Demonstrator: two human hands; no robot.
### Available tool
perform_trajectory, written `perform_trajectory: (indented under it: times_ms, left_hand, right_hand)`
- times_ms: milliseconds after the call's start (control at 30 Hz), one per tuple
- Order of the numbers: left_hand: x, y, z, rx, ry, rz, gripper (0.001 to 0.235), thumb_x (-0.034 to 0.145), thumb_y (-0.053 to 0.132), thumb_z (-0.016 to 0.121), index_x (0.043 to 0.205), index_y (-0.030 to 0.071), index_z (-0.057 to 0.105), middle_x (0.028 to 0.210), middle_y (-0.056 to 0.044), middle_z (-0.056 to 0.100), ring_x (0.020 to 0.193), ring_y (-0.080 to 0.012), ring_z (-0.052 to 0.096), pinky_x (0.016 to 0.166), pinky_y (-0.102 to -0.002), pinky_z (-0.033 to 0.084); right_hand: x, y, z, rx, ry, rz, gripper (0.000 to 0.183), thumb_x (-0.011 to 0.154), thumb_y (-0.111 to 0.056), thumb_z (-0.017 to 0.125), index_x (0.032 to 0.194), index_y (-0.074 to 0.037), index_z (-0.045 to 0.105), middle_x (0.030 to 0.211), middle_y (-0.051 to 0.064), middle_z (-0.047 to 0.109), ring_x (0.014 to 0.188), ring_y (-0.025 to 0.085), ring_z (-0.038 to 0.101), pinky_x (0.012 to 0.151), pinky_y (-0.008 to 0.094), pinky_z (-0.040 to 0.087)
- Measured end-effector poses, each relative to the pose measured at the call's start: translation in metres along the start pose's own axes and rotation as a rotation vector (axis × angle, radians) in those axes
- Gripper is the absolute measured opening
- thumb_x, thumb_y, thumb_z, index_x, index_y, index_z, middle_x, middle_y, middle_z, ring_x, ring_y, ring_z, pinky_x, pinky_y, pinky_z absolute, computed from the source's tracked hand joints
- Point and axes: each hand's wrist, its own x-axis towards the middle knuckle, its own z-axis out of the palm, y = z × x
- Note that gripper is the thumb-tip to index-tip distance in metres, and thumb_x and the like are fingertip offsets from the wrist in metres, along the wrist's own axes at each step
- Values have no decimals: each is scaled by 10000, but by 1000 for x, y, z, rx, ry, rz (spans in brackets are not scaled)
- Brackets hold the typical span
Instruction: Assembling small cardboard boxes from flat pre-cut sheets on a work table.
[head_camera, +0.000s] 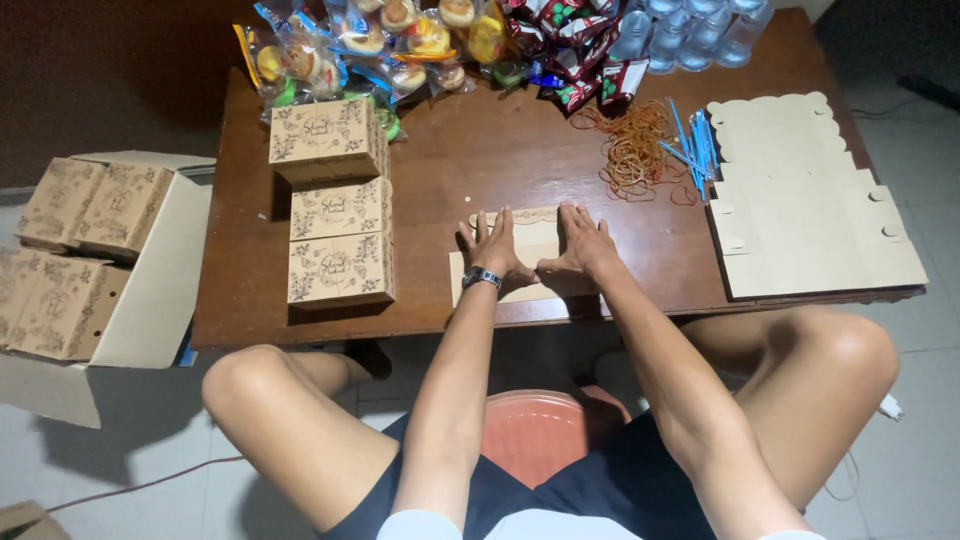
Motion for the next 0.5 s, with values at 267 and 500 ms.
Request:
perform_trajectory:
  times_ms: [267, 500]
  left_hand:
    - [-48, 1, -29, -24, 42, -145, 1454, 565, 634, 882, 1649, 91, 79, 1724, -68, 164, 1580, -364, 35, 1167, -706, -146]
    - [-44, -10, -18, -95, 82, -159, 1521, 514, 672, 902, 1641, 106, 51, 1727, -69, 114, 1582, -348, 62, 1197, -728, 28]
  right_hand:
    - [0, 2, 1, -4, 11, -5, 1383, 633, -861, 701, 1645, -82, 172, 1697, 120, 265, 1576, 301, 218, 1240, 628, 223]
    - [4, -7, -2, -88, 12, -10, 1366, 646, -814, 729, 1631, -42, 182, 1668, 163, 318, 1558, 331, 253, 1199, 697, 208]
